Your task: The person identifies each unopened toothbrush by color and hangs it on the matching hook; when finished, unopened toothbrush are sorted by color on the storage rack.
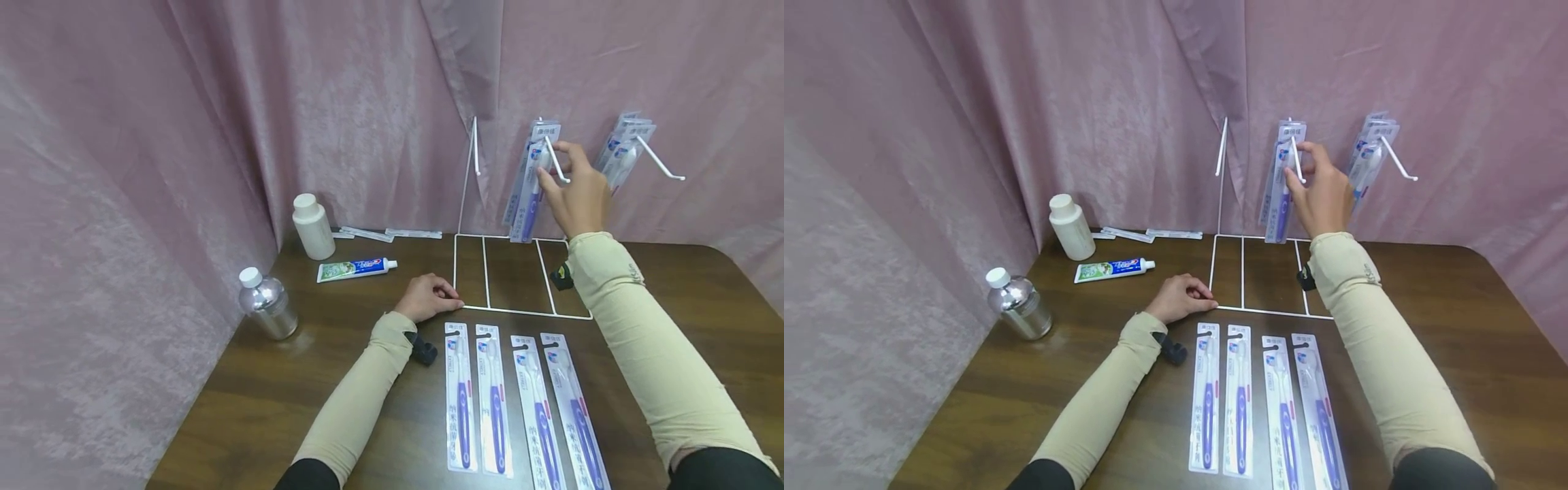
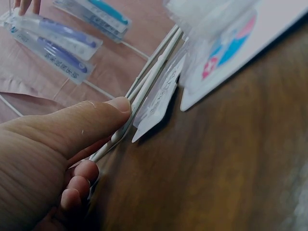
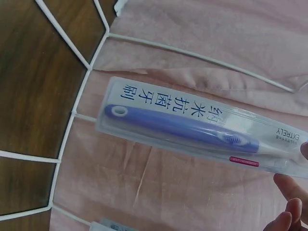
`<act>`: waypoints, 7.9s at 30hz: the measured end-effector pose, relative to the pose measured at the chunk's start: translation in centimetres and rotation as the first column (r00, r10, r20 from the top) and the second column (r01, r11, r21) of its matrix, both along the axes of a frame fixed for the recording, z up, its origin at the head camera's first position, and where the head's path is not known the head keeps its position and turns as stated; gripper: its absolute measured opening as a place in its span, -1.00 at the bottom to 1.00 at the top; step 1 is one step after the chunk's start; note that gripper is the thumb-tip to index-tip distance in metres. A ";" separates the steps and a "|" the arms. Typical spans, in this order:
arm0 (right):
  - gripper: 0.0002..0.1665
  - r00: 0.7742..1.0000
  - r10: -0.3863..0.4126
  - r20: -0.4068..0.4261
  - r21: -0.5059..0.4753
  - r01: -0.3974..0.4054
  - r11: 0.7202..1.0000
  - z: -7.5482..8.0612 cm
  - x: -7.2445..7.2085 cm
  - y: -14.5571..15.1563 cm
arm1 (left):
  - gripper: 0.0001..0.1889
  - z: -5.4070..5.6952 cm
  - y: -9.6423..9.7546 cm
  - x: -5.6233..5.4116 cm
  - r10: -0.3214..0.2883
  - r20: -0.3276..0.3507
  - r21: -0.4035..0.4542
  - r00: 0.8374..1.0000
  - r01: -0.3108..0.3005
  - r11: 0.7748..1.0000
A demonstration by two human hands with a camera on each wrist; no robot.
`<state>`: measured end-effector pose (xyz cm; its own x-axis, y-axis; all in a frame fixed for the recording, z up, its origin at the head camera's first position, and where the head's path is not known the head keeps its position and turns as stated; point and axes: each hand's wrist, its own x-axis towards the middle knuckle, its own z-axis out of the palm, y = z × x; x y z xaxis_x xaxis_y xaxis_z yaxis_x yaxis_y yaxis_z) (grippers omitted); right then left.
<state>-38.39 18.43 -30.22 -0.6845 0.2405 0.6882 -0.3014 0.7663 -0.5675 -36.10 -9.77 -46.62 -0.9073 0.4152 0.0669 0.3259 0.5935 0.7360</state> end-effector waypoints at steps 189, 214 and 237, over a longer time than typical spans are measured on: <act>-0.59 0.768 0.351 0.536 -0.020 -0.404 0.914 -16.6 19.5 0.7 | -0.81 -0.8 -0.5 -1.5 -0.006 -0.035 0.029 0.999 0.007 1.000; -0.43 0.983 0.177 -0.050 0.135 -0.169 0.976 -6.3 16.0 1.3 | -0.82 -1.4 -0.2 -1.3 -0.008 -0.033 0.039 0.999 0.009 0.999; -0.51 0.986 0.083 -0.145 -0.001 -0.084 0.996 -0.8 10.9 0.9 | -0.83 -1.2 0.0 -1.2 0.002 -0.014 0.030 1.000 -0.001 1.000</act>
